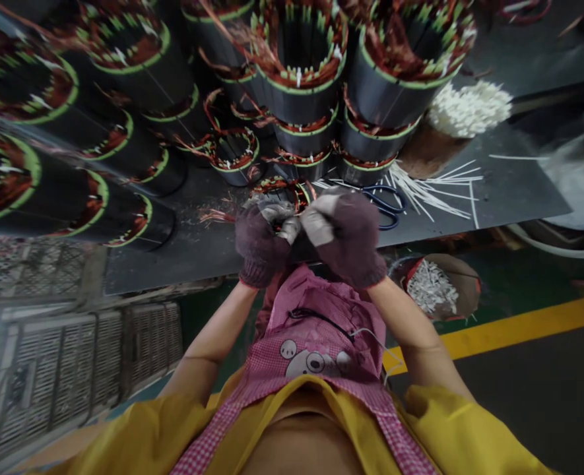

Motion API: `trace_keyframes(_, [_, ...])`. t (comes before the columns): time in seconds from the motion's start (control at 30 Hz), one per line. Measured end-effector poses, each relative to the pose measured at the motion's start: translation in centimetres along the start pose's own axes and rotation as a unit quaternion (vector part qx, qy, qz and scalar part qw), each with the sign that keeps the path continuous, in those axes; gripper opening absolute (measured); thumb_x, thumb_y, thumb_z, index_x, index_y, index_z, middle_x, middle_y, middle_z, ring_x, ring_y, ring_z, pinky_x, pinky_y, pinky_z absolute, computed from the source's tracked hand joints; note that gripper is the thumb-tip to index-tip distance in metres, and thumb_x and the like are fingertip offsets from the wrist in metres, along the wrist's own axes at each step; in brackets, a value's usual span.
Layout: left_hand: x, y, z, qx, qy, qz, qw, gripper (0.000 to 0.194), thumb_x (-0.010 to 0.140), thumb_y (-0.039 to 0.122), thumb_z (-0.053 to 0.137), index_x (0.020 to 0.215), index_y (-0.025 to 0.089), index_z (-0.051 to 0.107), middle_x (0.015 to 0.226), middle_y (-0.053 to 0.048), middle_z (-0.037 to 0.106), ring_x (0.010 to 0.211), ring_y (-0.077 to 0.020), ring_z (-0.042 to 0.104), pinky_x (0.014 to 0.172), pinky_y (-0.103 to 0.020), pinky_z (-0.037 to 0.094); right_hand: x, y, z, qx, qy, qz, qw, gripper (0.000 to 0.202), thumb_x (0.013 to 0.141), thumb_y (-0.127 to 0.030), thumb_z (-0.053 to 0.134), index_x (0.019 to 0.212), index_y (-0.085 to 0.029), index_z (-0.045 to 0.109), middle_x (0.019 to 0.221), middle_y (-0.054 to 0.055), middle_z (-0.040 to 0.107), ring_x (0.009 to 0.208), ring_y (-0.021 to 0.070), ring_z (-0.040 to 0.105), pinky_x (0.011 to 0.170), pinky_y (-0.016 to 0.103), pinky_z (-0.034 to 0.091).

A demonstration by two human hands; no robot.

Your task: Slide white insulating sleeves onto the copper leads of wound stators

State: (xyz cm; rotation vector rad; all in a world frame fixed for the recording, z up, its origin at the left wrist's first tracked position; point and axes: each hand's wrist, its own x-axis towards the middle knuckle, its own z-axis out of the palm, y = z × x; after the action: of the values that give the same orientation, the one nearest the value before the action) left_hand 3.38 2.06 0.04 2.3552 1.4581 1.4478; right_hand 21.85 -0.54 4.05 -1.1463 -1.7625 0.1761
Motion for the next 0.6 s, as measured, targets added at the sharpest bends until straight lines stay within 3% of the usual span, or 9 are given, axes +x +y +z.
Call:
trace_keyframes(0.07, [0.0, 0.1, -0.2, 0.008, -0.010, 0.009, 1.000, 0.007, 0.096, 0.030, 0.075, 0.093, 0.024, 0.077, 0.100, -0.007, 0.084, 0.102, -0.0300, 0.079, 0.112, -0.057, 0.058, -0.4, -0.2, -0.9, 0.039, 0.053, 0.044, 0.997, 0.022, 0.106, -0.036, 0.062, 0.094, -0.028, 0.079, 0.092, 0.007, 0.080, 0.091, 0.0292, 0.074, 0.088, 0.050, 0.061])
trace_keyframes(0.1, [-0.2, 0.0, -0.4, 0.015, -0.017, 0.017, 1.000, 0.009, 0.098, 0.032, 0.075, 0.096, 0.024, 0.078, 0.104, -0.007, 0.084, 0.105, -0.0307, 0.079, 0.115, -0.059, 0.056, -0.6, -0.2, -1.1, 0.057, 0.050, 0.071, 0.995, 0.020, 0.106, -0.036, 0.062, 0.098, -0.029, 0.080, 0.095, 0.007, 0.081, 0.093, 0.0297, 0.076, 0.090, 0.051, 0.062])
trace_keyframes(0.2, [-0.8, -0.6, -0.6, 0.029, -0.056, 0.025, 0.998, 0.015, 0.098, 0.036, 0.076, 0.105, 0.023, 0.079, 0.112, -0.007, 0.084, 0.115, -0.0329, 0.078, 0.123, -0.061, 0.051, -1.2, 0.4, -0.7, 0.138, -0.056, 0.101, 0.984, 0.022, 0.103, -0.038, 0.067, 0.116, -0.026, 0.081, 0.118, 0.008, 0.084, 0.109, 0.0308, 0.079, 0.102, 0.052, 0.063])
trace_keyframes(0.27, [-1.1, -1.0, -0.7, 0.030, -0.071, 0.021, 0.997, 0.016, 0.097, 0.035, 0.076, 0.107, 0.024, 0.079, 0.113, -0.008, 0.083, 0.121, -0.0340, 0.076, 0.124, -0.060, 0.050, -1.3, 0.9, 0.1, 0.208, -0.123, 0.094, 0.966, 0.027, 0.102, -0.039, 0.067, 0.119, -0.023, 0.081, 0.123, 0.008, 0.084, 0.113, 0.0288, 0.079, 0.104, 0.049, 0.063])
trace_keyframes(0.33, [-1.1, -1.2, -0.9, 0.023, -0.065, 0.022, 0.997, 0.017, 0.097, 0.033, 0.075, 0.112, 0.024, 0.079, 0.113, -0.008, 0.083, 0.123, -0.0340, 0.074, 0.124, -0.059, 0.050, -1.3, 1.4, 1.0, 0.250, -0.132, 0.113, 0.952, 0.023, 0.102, -0.039, 0.065, 0.105, -0.024, 0.082, 0.103, 0.004, 0.085, 0.095, 0.0235, 0.079, 0.089, 0.041, 0.065])
trace_keyframes(0.43, [-1.0, -1.1, -1.0, -0.001, -0.037, 0.016, 0.999, 0.030, 0.098, 0.035, 0.075, 0.125, 0.021, 0.074, 0.120, -0.011, 0.081, 0.123, -0.0332, 0.073, 0.119, -0.054, 0.054, -1.5, 1.7, 2.1, 0.291, -0.094, 0.218, 0.927, 0.025, 0.098, -0.040, 0.068, 0.079, -0.025, 0.073, 0.071, -0.002, 0.071, 0.064, 0.0169, 0.064, 0.060, 0.031, 0.053])
trace_keyframes(0.53, [-1.0, -1.1, -0.5, 0.004, -0.008, 0.006, 1.000, 0.039, 0.098, 0.038, 0.075, 0.131, 0.019, 0.070, 0.126, -0.014, 0.079, 0.124, -0.0334, 0.073, 0.115, -0.053, 0.057, -1.3, 1.1, 3.0, 0.352, -0.047, 0.312, 0.881, 0.028, 0.094, -0.042, 0.074, 0.073, -0.025, 0.066, 0.063, -0.002, 0.064, 0.056, 0.0161, 0.057, 0.050, 0.030, 0.045])
trace_keyframes(0.6, [-1.4, -0.8, 0.4, 0.018, 0.010, 0.004, 1.000, 0.038, 0.099, 0.041, 0.073, 0.130, 0.019, 0.070, 0.124, -0.014, 0.079, 0.125, -0.0349, 0.073, 0.115, -0.055, 0.056, -0.7, 0.2, 3.2, 0.391, 0.000, 0.321, 0.863, 0.029, 0.092, -0.046, 0.077, 0.075, -0.026, 0.065, 0.064, -0.001, 0.063, 0.054, 0.0159, 0.055, 0.048, 0.031, 0.046])
